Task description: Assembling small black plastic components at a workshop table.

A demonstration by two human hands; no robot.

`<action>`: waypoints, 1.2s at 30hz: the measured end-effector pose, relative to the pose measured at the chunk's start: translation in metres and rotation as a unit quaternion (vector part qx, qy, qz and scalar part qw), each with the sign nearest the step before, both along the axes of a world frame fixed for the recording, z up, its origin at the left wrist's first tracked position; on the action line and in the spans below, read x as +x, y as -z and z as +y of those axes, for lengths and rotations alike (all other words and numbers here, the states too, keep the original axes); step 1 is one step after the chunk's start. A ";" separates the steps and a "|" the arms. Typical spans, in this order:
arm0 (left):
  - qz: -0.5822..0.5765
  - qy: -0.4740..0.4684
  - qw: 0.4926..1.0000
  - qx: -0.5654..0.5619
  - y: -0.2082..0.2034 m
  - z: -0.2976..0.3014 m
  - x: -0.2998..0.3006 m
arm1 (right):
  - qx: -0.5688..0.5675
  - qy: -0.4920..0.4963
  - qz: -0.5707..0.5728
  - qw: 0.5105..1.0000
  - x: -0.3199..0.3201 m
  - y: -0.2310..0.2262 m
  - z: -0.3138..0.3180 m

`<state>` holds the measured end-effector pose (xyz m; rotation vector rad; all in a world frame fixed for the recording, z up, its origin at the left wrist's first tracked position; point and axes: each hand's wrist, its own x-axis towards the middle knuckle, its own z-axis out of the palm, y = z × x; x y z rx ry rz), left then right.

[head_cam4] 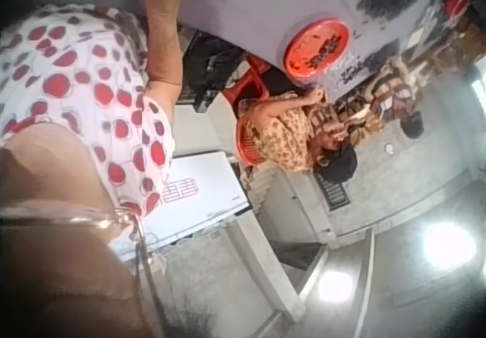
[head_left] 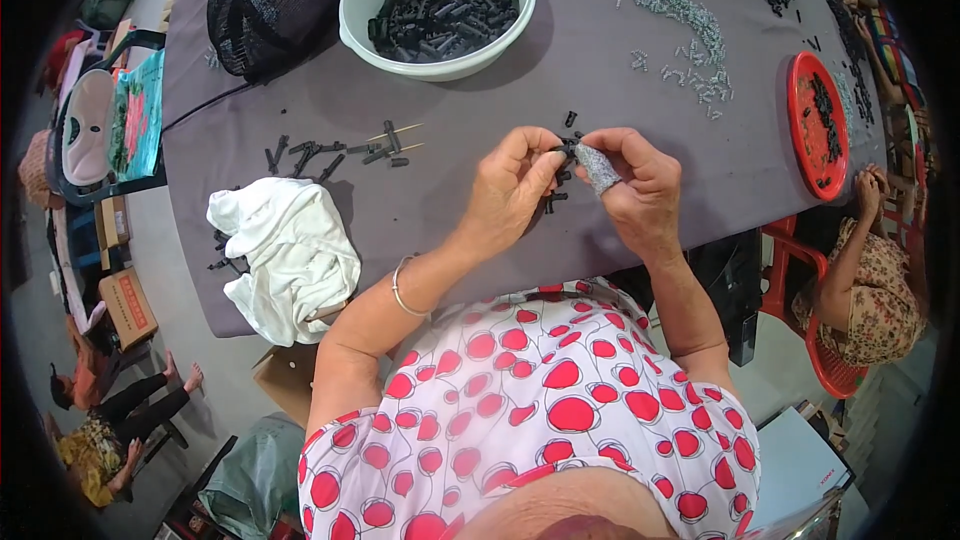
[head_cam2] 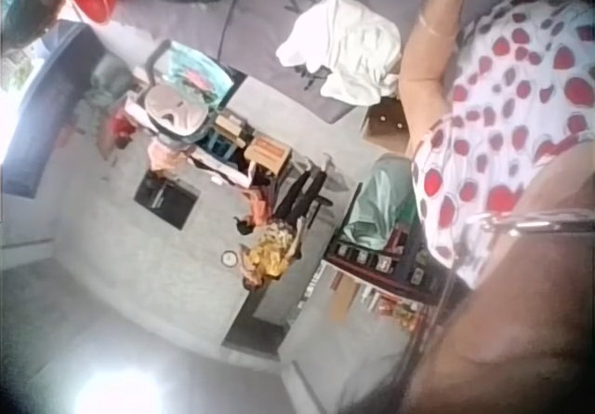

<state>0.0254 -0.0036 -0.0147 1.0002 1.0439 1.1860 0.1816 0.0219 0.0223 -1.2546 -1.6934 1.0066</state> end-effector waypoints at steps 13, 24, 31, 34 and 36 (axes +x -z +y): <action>0.102 -0.037 0.993 0.055 0.000 0.000 0.002 | -0.077 -0.004 0.035 0.996 -0.008 0.001 0.004; -0.093 0.015 0.995 -0.042 0.000 0.007 -0.011 | 0.087 -0.050 -0.028 0.995 -0.009 0.002 -0.003; -0.284 0.095 0.941 -0.156 -0.005 0.012 -0.016 | 0.209 -0.008 -0.059 0.976 -0.018 0.015 -0.013; -0.357 0.104 0.909 -0.187 -0.001 0.011 -0.017 | 0.272 0.013 -0.089 0.958 -0.020 0.021 -0.013; -0.373 0.103 0.900 -0.200 -0.001 0.011 -0.018 | 0.282 0.014 -0.102 0.954 -0.020 0.023 -0.013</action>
